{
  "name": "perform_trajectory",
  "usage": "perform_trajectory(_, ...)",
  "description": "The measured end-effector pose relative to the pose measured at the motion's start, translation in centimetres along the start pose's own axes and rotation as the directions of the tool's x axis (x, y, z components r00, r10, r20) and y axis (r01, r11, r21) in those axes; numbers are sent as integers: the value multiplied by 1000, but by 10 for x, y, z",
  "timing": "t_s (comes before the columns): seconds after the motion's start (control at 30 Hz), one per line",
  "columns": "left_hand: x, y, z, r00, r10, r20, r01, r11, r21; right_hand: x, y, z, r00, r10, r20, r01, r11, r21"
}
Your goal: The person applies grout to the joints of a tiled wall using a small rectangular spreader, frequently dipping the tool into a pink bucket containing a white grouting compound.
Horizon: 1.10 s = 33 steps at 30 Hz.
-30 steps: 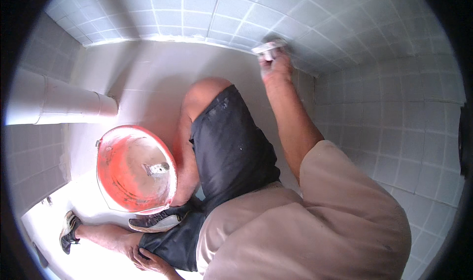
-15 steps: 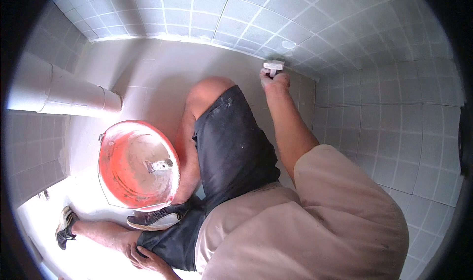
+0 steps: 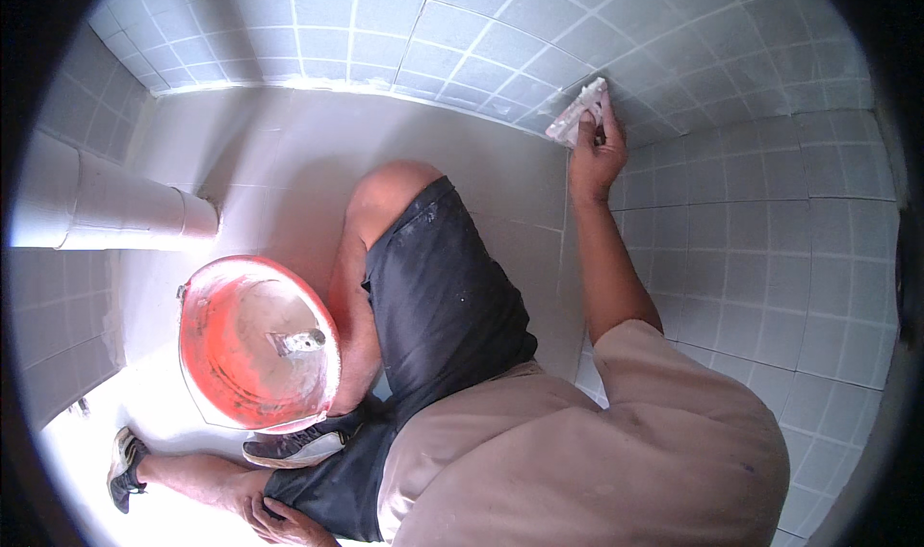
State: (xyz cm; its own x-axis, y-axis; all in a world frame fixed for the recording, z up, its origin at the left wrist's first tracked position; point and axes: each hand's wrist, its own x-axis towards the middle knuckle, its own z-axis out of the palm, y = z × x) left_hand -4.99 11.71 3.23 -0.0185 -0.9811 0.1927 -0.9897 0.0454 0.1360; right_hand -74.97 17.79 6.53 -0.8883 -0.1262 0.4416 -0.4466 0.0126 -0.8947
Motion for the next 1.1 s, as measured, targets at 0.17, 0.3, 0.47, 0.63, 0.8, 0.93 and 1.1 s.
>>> perform_trajectory(0.17, -3, -16, 4, 1000, 30, 9, -31, 996, 82, 11, 24, -4, 870, -344, 353, 486, 479, -731)
perform_trajectory(0.3, -6, -16, -1, 1000, 3, 1, -3, 1000, 21, -18, 57, -10, 914, -267, 305, 404, 539, -739)
perform_trajectory(0.47, -7, -28, 5, 1000, 12, -9, -11, 998, 55, 8, 17, 8, 870, -335, 361, 492, 615, -616)
perform_trajectory(0.63, -7, -20, -3, 1000, -20, 22, 18, 997, 76, -27, 90, -12, 872, -207, 443, 485, 484, -729)
perform_trajectory(0.8, -11, -25, -7, 999, 18, -28, -16, 996, 86, -22, 77, 2, 932, -53, 358, 307, 641, -704)
perform_trajectory(0.93, 0, -14, 5, 998, 44, 35, -45, 998, 46, -22, 69, -19, 882, -138, 450, 463, 425, -778)
perform_trajectory(1.1, -9, -35, -1, 1000, -29, -6, 29, 991, 129, 18, -26, 19, 872, -367, 325, 486, 559, -672)
